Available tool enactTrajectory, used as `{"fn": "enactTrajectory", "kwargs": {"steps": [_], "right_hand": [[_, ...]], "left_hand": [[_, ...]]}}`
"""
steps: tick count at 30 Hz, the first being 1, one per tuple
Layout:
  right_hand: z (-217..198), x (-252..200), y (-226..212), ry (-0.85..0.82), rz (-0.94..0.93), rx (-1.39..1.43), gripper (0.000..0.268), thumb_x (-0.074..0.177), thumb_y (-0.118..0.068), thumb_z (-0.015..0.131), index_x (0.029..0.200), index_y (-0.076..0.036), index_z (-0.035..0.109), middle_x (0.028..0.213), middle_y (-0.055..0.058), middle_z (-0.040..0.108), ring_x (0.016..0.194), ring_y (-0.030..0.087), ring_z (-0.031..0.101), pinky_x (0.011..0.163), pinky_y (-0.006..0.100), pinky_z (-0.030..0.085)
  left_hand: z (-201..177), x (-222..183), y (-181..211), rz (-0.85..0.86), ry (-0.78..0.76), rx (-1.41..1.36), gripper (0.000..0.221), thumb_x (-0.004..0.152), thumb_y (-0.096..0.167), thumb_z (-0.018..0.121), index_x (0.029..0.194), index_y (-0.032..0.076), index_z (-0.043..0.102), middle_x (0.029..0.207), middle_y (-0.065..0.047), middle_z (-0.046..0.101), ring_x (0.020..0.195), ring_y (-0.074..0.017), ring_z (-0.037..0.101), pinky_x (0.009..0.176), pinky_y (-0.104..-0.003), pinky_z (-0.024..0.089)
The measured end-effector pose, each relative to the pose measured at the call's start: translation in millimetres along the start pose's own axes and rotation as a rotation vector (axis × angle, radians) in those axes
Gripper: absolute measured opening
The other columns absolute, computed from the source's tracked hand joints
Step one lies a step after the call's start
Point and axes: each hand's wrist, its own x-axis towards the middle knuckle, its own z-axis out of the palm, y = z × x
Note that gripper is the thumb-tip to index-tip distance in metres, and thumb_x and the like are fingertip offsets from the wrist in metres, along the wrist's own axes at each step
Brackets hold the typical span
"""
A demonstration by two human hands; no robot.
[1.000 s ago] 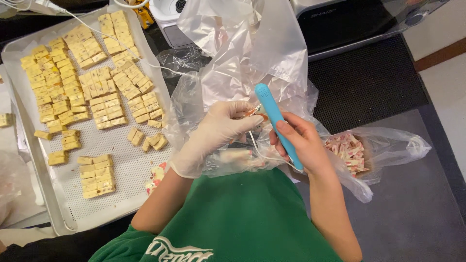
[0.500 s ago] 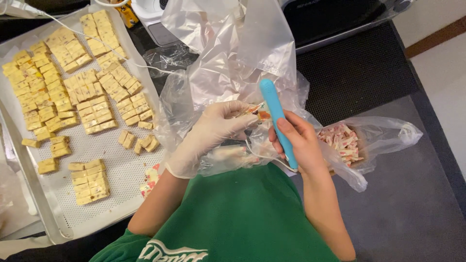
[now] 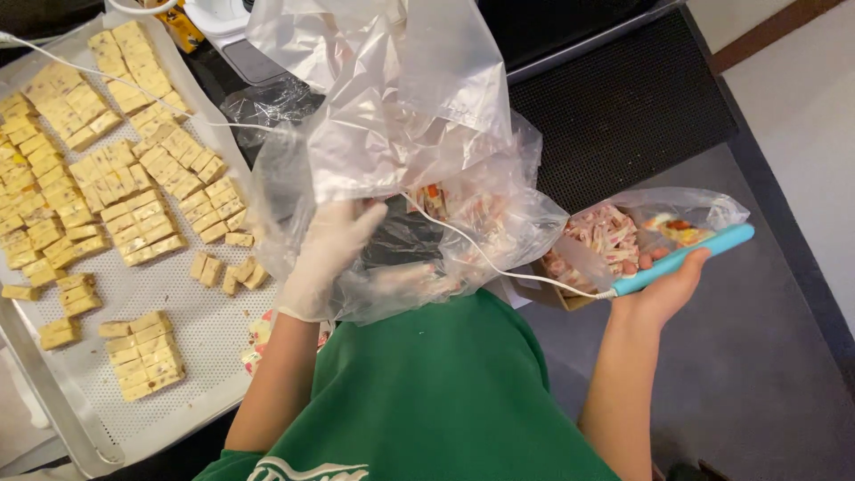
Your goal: Packaging small food items into plastic bags and sealing them using a handheld heat sealer
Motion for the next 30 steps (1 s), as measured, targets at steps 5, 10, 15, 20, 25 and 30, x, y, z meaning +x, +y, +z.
{"fn": "enactTrajectory", "kwargs": {"steps": [5, 10, 15, 20, 25, 30], "right_hand": [[-16, 17, 12, 0.159, 0.065, 0.11, 0.029, 0.097, -0.044, 0.045, 0.103, -0.017, 0.053, 0.068, -0.002, 0.05, 0.053, 0.008, 0.046, 0.045, 0.025, 0.035], [-10, 26, 12, 0.278, 0.101, 0.082, 0.032, 0.093, -0.048, 0.05, 0.089, -0.016, 0.051, 0.068, -0.003, 0.051, 0.055, 0.009, 0.049, 0.047, 0.026, 0.037], [-10, 45, 19, 0.265, 0.039, 0.053, 0.033, 0.091, -0.047, 0.049, 0.086, -0.015, 0.047, 0.065, 0.0, 0.047, 0.054, 0.011, 0.048, 0.045, 0.027, 0.04], [-10, 44, 21, 0.295, 0.027, -0.026, 0.041, 0.093, -0.048, 0.048, 0.074, -0.011, 0.046, 0.064, 0.002, 0.049, 0.055, 0.014, 0.049, 0.047, 0.029, 0.044], [-21, 72, 35, 0.144, 0.044, 0.086, 0.051, 0.083, -0.056, 0.052, 0.065, -0.009, 0.055, 0.064, 0.007, 0.057, 0.057, 0.017, 0.055, 0.052, 0.026, 0.047], [12, 2, -1, 0.171, 0.094, 0.051, 0.052, 0.079, -0.055, 0.053, 0.101, -0.008, 0.061, 0.077, 0.003, 0.065, 0.063, 0.015, 0.061, 0.059, 0.028, 0.052]], "left_hand": [[-10, 7, 0, 0.236, 0.428, -0.276, 0.028, 0.094, 0.023, 0.053, 0.116, 0.007, 0.063, 0.103, -0.007, 0.068, 0.092, -0.0161, 0.062, 0.084, -0.031, 0.05], [-9, 9, 1, -0.314, -0.079, 0.362, 0.053, 0.091, 0.033, 0.036, 0.142, 0.018, 0.037, 0.125, -0.028, 0.056, 0.111, -0.0468, 0.056, 0.094, -0.053, 0.042], [16, 33, -8, -0.294, -0.016, 0.336, 0.05, 0.088, 0.033, 0.039, 0.135, 0.016, 0.042, 0.119, -0.027, 0.058, 0.107, -0.0472, 0.057, 0.091, -0.053, 0.044], [34, 47, -33, -0.278, 0.064, 0.292, 0.046, 0.084, 0.032, 0.043, 0.126, 0.013, 0.049, 0.112, -0.027, 0.061, 0.101, -0.0477, 0.059, 0.087, -0.053, 0.045], [40, 63, -68, -0.266, 0.166, 0.232, 0.043, 0.079, 0.032, 0.049, 0.114, 0.01, 0.058, 0.102, -0.026, 0.064, 0.093, -0.0483, 0.061, 0.082, -0.053, 0.048], [16, 26, -38, -0.326, 0.06, 0.068, 0.039, 0.076, 0.027, 0.054, 0.112, 0.015, 0.065, 0.093, -0.011, 0.071, 0.084, -0.0286, 0.066, 0.082, -0.04, 0.049]]}}
